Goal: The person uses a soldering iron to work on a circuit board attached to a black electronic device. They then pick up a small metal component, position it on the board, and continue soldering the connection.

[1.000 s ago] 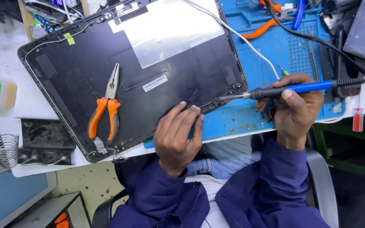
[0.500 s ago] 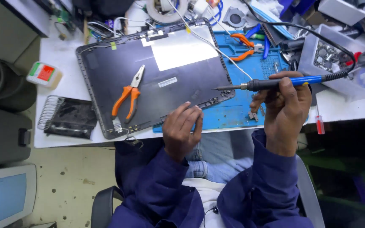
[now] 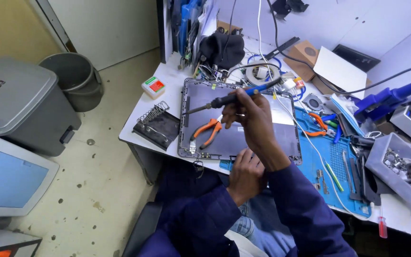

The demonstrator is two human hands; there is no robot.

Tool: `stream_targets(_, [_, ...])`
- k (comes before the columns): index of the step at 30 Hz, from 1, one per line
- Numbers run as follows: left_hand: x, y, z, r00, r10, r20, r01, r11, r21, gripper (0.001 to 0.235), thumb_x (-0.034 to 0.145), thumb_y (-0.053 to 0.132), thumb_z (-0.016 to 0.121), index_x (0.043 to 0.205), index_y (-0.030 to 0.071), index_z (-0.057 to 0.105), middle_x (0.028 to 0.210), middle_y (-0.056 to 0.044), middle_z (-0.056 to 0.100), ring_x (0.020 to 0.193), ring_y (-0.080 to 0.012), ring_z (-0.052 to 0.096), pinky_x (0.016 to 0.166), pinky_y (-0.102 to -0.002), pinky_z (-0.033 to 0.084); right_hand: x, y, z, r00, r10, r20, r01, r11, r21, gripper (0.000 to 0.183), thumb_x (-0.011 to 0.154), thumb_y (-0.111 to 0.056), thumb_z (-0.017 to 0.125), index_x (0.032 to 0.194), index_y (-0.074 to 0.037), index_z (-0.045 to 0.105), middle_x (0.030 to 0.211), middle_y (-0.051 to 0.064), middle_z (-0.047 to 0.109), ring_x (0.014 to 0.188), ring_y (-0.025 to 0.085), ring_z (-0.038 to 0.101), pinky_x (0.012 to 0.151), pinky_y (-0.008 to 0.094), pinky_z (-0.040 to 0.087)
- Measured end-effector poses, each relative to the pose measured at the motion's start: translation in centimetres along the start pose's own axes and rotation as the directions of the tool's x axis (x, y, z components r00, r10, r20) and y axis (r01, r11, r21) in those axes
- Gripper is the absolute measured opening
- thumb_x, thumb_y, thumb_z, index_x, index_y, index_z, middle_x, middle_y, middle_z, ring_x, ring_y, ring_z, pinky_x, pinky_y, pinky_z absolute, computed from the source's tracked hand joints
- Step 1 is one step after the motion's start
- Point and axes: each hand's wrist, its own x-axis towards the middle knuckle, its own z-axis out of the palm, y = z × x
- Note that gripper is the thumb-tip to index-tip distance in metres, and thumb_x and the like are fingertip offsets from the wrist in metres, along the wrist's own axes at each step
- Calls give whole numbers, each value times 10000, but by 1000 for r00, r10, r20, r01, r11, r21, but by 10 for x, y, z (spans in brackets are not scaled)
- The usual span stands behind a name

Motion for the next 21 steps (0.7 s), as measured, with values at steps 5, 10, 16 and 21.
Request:
stream_targets(5, [22, 12, -30, 942, -176, 285, 186, 983, -8, 382, 665, 157, 792, 1020, 21, 756, 1076, -182, 715, 1267, -413, 589, 1195, -552, 356, 42, 38, 21, 996, 77, 51, -71, 991, -112, 263, 1051, -252, 597, 985, 0, 628, 675, 184, 691, 516, 260, 726, 438, 352, 626])
stream_targets(10, [16, 7, -21, 903, -225, 366, 278, 955, -100, 478, 672, 187, 800, 1122, 34, 741, 1154, -188, 716, 1345, -410, 545, 1249, -560, 282, 57, 46, 33, 995, 84, 62, -76, 990, -121, 268, 1053, -253, 598, 965, -1, 621, 657, 176, 683, 500, 256, 720, 425, 346, 619])
stream_targets(16, [21, 18, -25, 754, -410, 513, 536, 835, -121, 558, 927, 374, 590, 1442, 172, 518, 1503, -82, 463, 1550, -295, 240, 1335, -441, 104, 58, 66, 53, 980, 190, 56, -183, 977, -113, 284, 1026, -253, 633, 966, 23, 604, 631, 197, 661, 458, 267, 698, 389, 347, 601])
stream_targets(21, [-62, 44, 25, 732, -498, 465, 596, 799, -82, 630, 1024, 471, 494, 1589, 226, 363, 1672, -68, 264, 1605, -295, 88, 1328, -413, 86, 57, 92, 66, 964, 260, 54, -256, 963, -82, 338, 998, -271, 666, 985, 55, 575, 626, 209, 652, 444, 256, 684, 360, 334, 576])
